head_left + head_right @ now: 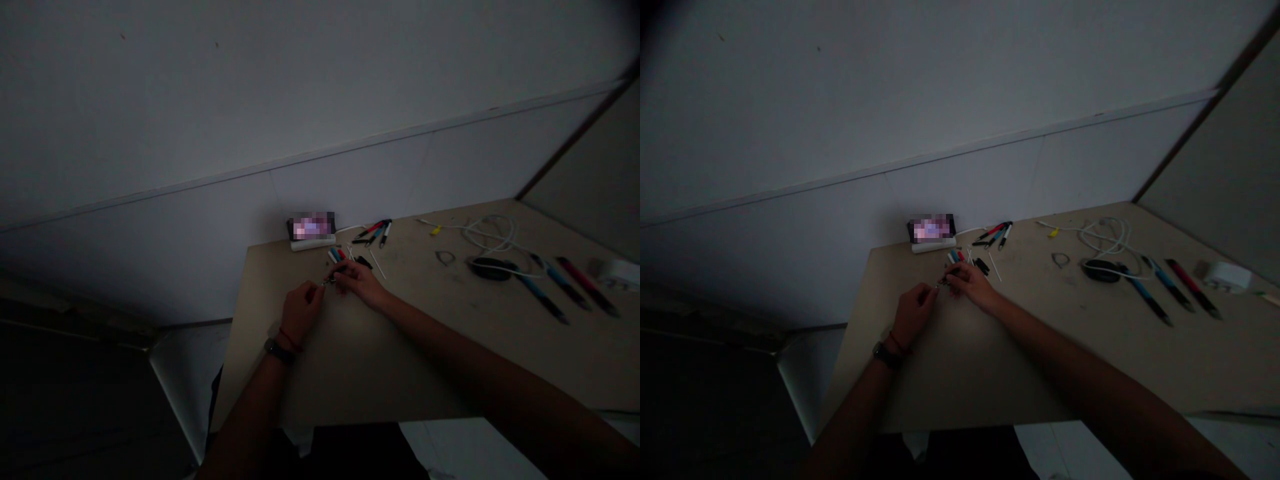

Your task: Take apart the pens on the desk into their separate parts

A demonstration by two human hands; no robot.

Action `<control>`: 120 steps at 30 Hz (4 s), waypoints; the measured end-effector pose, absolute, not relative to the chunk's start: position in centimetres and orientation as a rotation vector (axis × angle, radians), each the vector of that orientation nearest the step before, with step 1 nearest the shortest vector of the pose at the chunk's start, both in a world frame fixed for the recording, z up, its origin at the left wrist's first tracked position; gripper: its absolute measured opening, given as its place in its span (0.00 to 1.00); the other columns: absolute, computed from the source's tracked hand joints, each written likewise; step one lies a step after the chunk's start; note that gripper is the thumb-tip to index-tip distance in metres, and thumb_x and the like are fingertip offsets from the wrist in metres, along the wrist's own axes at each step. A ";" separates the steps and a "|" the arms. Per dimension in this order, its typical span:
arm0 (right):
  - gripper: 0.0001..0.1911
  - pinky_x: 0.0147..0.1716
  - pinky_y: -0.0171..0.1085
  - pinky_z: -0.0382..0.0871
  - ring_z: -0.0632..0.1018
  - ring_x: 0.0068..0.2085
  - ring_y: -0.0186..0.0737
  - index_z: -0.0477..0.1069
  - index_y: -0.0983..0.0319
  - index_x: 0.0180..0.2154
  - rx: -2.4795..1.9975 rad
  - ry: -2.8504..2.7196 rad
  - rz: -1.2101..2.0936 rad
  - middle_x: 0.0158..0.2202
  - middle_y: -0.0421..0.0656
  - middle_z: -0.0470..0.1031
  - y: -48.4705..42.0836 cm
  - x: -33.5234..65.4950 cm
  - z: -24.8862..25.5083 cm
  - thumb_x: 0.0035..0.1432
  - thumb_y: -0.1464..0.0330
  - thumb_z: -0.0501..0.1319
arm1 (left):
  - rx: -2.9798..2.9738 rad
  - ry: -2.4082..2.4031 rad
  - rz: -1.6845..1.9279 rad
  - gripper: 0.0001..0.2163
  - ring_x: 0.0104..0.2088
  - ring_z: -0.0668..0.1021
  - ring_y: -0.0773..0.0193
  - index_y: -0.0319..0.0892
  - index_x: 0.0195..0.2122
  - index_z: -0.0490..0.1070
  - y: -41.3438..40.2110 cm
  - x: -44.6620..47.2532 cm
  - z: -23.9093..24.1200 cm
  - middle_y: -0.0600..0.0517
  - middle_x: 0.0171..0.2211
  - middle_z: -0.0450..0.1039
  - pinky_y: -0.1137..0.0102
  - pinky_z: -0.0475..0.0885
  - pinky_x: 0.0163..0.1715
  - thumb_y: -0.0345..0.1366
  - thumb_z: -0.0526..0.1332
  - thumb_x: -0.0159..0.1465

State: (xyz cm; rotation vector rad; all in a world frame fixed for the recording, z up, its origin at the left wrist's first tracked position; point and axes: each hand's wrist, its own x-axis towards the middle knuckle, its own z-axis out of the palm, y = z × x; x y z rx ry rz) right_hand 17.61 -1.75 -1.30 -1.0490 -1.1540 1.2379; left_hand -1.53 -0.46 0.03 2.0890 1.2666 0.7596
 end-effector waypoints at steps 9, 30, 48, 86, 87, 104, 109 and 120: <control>0.18 0.24 0.36 0.73 0.75 0.24 0.35 0.70 0.60 0.38 -1.039 -1.248 1.243 0.32 0.43 0.80 -1.9 17.7 -1.0 0.53 0.55 0.68 | 2.119 1.320 0.697 0.23 0.24 0.67 0.68 0.40 0.25 0.67 -0.5 -1.5 0.1 0.56 0.21 0.64 0.70 0.55 0.26 0.55 0.53 0.66; 0.18 0.22 0.35 0.71 0.75 0.23 0.35 0.71 0.61 0.37 -1.069 -1.192 1.229 0.31 0.43 0.80 -1.9 17.6 -1.2 0.52 0.54 0.68 | 2.150 1.324 0.710 0.21 0.23 0.65 0.68 0.41 0.23 0.63 -0.5 -1.4 0.2 0.57 0.20 0.61 0.70 0.54 0.26 0.51 0.52 0.68; 0.18 0.19 0.32 0.70 0.74 0.22 0.33 0.72 0.62 0.35 -1.050 -1.118 1.260 0.29 0.42 0.79 -1.8 17.5 -1.1 0.49 0.56 0.70 | 2.141 1.309 0.688 0.21 0.23 0.64 0.68 0.41 0.23 0.61 -0.5 -1.4 0.3 0.57 0.19 0.59 0.70 0.53 0.26 0.50 0.52 0.68; 0.17 0.23 0.35 0.71 0.75 0.24 0.35 0.72 0.62 0.35 -1.057 -1.242 1.298 0.31 0.43 0.80 -1.7 17.7 -1.2 0.53 0.55 0.68 | 2.159 1.288 0.705 0.20 0.24 0.65 0.68 0.41 0.23 0.62 -0.5 -1.5 0.2 0.57 0.20 0.61 0.70 0.54 0.26 0.48 0.53 0.68; 0.17 0.23 0.35 0.71 0.75 0.24 0.35 0.72 0.62 0.35 -1.058 -1.240 1.300 0.31 0.44 0.80 -1.7 17.7 -1.2 0.53 0.55 0.68 | 2.157 1.290 0.703 0.20 0.24 0.65 0.68 0.41 0.23 0.62 -0.5 -1.5 0.2 0.57 0.20 0.61 0.70 0.54 0.26 0.48 0.53 0.68; 0.14 0.21 0.34 0.61 0.69 0.22 0.35 0.71 0.60 0.34 -1.365 -1.346 0.722 0.21 0.37 0.70 -2.0 17.9 -0.8 0.59 0.55 0.60 | 2.130 1.290 0.699 0.19 0.24 0.65 0.69 0.41 0.23 0.63 -0.5 -1.5 0.2 0.57 0.20 0.61 0.70 0.53 0.27 0.48 0.52 0.68; 0.08 0.27 0.34 0.62 0.72 0.26 0.37 0.70 0.61 0.36 -1.609 -1.408 0.342 0.25 0.39 0.73 -2.0 19.3 -0.4 0.59 0.63 0.60 | 2.126 1.294 0.699 0.20 0.24 0.65 0.68 0.41 0.23 0.63 -0.5 -1.5 0.2 0.57 0.21 0.61 0.70 0.54 0.27 0.48 0.52 0.68; 0.09 0.34 0.36 0.64 0.76 0.35 0.41 0.74 0.62 0.40 -1.813 -1.629 0.134 0.36 0.45 0.77 -1.7 19.9 -1.2 0.59 0.65 0.61 | 2.126 1.298 0.683 0.20 0.24 0.65 0.68 0.41 0.23 0.62 -0.5 -1.5 0.3 0.57 0.20 0.61 0.70 0.53 0.26 0.48 0.51 0.68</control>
